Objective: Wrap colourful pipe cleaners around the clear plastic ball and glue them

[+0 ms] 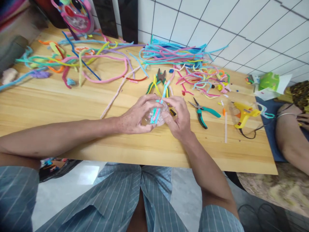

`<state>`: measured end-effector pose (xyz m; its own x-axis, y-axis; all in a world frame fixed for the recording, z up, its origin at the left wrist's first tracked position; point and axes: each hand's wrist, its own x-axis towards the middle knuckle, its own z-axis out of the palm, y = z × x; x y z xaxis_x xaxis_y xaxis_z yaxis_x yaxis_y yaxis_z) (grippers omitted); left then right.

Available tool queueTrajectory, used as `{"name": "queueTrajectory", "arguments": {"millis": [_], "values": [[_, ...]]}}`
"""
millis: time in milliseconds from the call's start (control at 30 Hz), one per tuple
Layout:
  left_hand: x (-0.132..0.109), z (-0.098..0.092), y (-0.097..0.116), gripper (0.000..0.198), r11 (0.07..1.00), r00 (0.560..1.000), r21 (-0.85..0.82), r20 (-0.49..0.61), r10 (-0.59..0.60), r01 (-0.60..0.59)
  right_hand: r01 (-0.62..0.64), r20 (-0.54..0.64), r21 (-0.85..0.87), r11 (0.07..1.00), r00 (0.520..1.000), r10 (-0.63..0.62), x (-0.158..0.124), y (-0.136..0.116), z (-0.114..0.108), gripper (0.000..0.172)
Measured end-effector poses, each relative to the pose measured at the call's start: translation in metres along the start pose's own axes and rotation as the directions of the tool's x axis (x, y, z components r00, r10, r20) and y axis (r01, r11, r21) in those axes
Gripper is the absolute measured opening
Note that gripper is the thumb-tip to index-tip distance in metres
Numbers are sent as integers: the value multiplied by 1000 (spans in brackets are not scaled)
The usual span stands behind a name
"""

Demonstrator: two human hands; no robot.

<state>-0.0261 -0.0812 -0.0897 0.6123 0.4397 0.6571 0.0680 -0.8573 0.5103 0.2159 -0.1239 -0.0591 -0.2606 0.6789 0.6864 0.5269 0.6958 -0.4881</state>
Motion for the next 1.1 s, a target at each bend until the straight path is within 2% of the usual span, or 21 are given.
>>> {"name": "queueTrajectory", "arguments": {"millis": [100, 233, 600, 900, 1100], "values": [[0, -1, 1, 81, 1000, 1000, 4, -12, 28, -28, 28, 68, -56, 998, 997, -24, 1, -3, -4, 45], [0, 0, 2, 81, 999, 998, 14, -26, 53, -53, -22, 105, -52, 998, 994, 28, 0, -2, -4, 46], [-7, 6, 9, 79, 993, 998, 108, -26, 60, -56, -53, 21, -38, 998, 998, 54, 3, -6, -3, 33], [-8, 5, 12, 78, 983, 996, 159, -2, 91, -90, -81, 10, -85, 993, 997, 82, 0, 0, -1, 35], [-6, 3, 10, 76, 976, 990, 167, 63, 128, -137, -84, 30, -59, 995, 996, 86, 1, -3, -2, 36]]}}
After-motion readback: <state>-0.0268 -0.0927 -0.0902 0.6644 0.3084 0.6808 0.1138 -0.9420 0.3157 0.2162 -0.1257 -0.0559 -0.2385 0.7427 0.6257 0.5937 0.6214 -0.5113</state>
